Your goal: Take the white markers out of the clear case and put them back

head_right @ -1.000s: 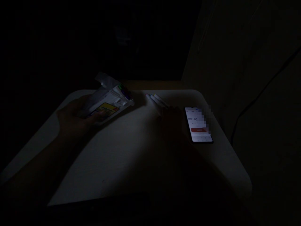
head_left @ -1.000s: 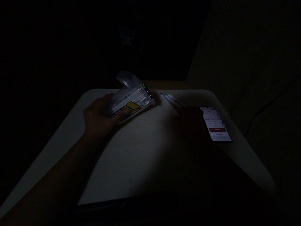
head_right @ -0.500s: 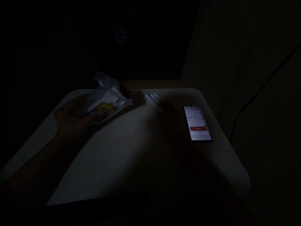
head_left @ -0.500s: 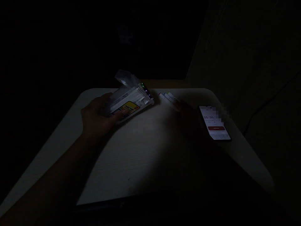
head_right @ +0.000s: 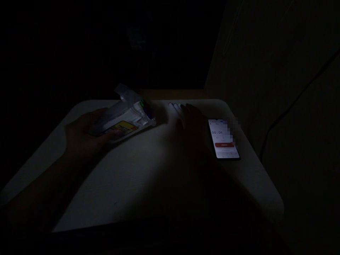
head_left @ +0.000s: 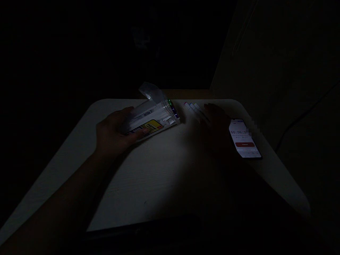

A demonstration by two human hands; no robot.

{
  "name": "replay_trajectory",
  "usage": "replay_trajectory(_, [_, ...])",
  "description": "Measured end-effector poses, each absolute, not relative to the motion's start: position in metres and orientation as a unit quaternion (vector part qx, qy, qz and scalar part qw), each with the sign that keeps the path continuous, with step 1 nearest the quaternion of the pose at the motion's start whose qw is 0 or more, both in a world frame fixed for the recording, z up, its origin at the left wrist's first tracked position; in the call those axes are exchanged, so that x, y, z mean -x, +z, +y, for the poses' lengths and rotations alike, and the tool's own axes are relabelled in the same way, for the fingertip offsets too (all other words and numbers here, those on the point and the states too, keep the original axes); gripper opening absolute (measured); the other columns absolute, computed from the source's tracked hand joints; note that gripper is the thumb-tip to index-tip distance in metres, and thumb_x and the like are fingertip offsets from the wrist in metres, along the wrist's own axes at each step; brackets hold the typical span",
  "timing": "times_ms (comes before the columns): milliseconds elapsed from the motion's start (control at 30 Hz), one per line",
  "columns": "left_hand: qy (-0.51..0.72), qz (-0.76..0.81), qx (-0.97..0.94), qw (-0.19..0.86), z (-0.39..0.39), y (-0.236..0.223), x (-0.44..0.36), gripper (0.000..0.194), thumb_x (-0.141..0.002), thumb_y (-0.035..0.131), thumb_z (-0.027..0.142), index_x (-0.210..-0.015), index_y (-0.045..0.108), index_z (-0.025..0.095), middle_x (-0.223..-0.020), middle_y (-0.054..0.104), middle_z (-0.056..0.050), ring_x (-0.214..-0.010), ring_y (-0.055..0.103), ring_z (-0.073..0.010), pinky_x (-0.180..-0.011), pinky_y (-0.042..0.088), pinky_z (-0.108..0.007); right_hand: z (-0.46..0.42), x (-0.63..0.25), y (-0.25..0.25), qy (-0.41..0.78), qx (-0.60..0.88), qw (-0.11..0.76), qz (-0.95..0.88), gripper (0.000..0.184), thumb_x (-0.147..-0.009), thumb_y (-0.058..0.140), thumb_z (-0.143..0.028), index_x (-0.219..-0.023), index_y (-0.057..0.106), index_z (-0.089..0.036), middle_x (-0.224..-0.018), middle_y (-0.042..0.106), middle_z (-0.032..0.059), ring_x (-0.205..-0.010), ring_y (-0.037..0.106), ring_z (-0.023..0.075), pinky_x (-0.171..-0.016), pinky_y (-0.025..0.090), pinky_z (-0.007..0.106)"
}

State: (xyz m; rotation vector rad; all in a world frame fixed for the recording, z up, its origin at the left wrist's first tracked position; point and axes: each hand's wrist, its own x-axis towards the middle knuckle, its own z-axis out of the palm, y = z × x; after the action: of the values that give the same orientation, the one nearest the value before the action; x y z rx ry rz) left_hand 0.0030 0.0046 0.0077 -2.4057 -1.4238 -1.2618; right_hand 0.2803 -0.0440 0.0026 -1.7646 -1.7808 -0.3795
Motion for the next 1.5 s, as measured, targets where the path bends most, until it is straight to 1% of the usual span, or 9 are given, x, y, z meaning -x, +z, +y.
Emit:
replay_trajectory(100, [-0.408, -0.441, 0.798, 0.056, 0.003, 0.008, -0.003, 0.068, -0.060, 0.068, 0.055, -0.115, 0.054, 0.017, -0.106, 0.063, -0.007, -0.092, 0.061, -0.0196, -0.081, 0.049, -0.030, -0.055, -0.266, 0.015, -0.146, 0.516, 0.406, -0.740, 0.042, -0.083, 0.040, -0.028, -0.122, 0.045, -0.014, -0.127, 0.048, 0.0131, -0.121, 0.040, 0.0214, -0.101, 0.033, 0.038])
replay_trajectory(267, [-0.401, -0.384, 0.827, 0.088, 0.003, 0.006, 0.000, 0.072, -0.058, 0.069, 0.055, -0.116, 0.052, 0.015, -0.108, 0.062, -0.008, -0.095, 0.060, -0.0213, -0.082, 0.049, -0.031, -0.062, -0.247, 0.016, -0.057, 0.405, 0.412, -0.814, 0.031, -0.085, 0.042, -0.026, -0.113, 0.049, -0.018, -0.121, 0.050, 0.0103, -0.117, 0.043, 0.0182, -0.098, 0.037, 0.037])
replay_trajectory(467, [-0.380, -0.333, 0.852, 0.139, 0.001, 0.007, 0.001, 0.077, -0.055, 0.071, 0.055, -0.118, 0.050, 0.016, -0.108, 0.062, -0.008, -0.092, 0.060, -0.0210, -0.080, 0.049, -0.032, -0.060, -0.246, 0.012, -0.043, 0.424, 0.379, -0.821, 0.023, -0.083, 0.048, -0.035, -0.095, 0.057, -0.018, -0.105, 0.049, 0.0096, -0.100, 0.045, 0.0193, -0.087, 0.042, 0.035])
replay_trajectory(733, [-0.380, -0.340, 0.851, 0.122, 0.002, 0.008, 0.002, 0.075, -0.056, 0.070, 0.055, -0.120, 0.048, 0.022, -0.110, 0.061, -0.004, -0.093, 0.059, -0.0201, -0.081, 0.049, -0.032, -0.059, -0.247, 0.012, -0.011, 0.425, 0.379, -0.822, 0.031, -0.085, 0.047, -0.036, -0.109, 0.055, -0.019, -0.103, 0.053, 0.0076, -0.099, 0.048, 0.0181, -0.084, 0.042, 0.033])
replay_trajectory(933, [-0.379, -0.348, 0.852, 0.096, 0.001, 0.008, 0.001, 0.076, -0.054, 0.071, 0.055, -0.120, 0.049, 0.024, -0.111, 0.061, -0.004, -0.095, 0.059, -0.0217, -0.083, 0.049, -0.033, -0.057, -0.252, 0.014, -0.017, 0.469, 0.403, -0.786, 0.030, -0.078, 0.056, -0.045, -0.099, 0.061, -0.023, -0.093, 0.058, 0.0040, -0.087, 0.054, 0.0163, -0.078, 0.045, 0.031])
replay_trajectory(1067, [-0.387, -0.356, 0.845, 0.092, 0.002, 0.008, 0.001, 0.075, -0.055, 0.071, 0.054, -0.120, 0.049, 0.024, -0.110, 0.061, -0.004, -0.095, 0.060, -0.0217, -0.083, 0.049, -0.033, -0.055, -0.260, 0.018, -0.016, 0.482, 0.446, -0.754, 0.025, -0.079, 0.056, -0.041, -0.089, 0.063, -0.019, -0.087, 0.059, 0.0045, -0.080, 0.056, 0.0149, -0.073, 0.047, 0.029])
replay_trajectory(1200, [-0.396, -0.368, 0.838, 0.077, 0.003, 0.008, 0.002, 0.071, -0.057, 0.071, 0.051, -0.118, 0.051, 0.021, -0.110, 0.062, -0.006, -0.095, 0.060, -0.0214, -0.082, 0.049, -0.032, -0.055, -0.268, 0.019, 0.007, 0.504, 0.454, -0.735, 0.025, -0.079, 0.055, -0.040, -0.086, 0.063, -0.017, -0.090, 0.062, 0.0058, -0.083, 0.058, 0.0149, -0.067, 0.048, 0.026])
replay_trajectory(1333, [-0.403, -0.386, 0.827, 0.068, 0.004, 0.007, 0.003, 0.069, -0.057, 0.070, 0.053, -0.115, 0.054, 0.019, -0.108, 0.063, -0.008, -0.094, 0.060, -0.0219, -0.082, 0.049, -0.033, -0.057, -0.270, 0.018, 0.033, 0.544, 0.449, -0.708, 0.023, -0.079, 0.056, -0.036, -0.091, 0.064, -0.018, -0.090, 0.065, 0.0043, -0.079, 0.059, 0.0136, -0.064, 0.047, 0.023])
replay_trajectory(1500, [-0.405, -0.411, 0.815, 0.059, 0.005, 0.007, 0.002, 0.069, -0.057, 0.069, 0.054, -0.115, 0.054, 0.020, -0.108, 0.063, -0.005, -0.093, 0.061, -0.0214, -0.081, 0.050, -0.033, -0.057, -0.275, 0.017, 0.013, 0.522, 0.440, -0.730, 0.025, -0.083, 0.049, -0.028, -0.100, 0.064, -0.018, -0.089, 0.065, 0.0037, -0.078, 0.059, 0.0130, -0.071, 0.047, 0.025])
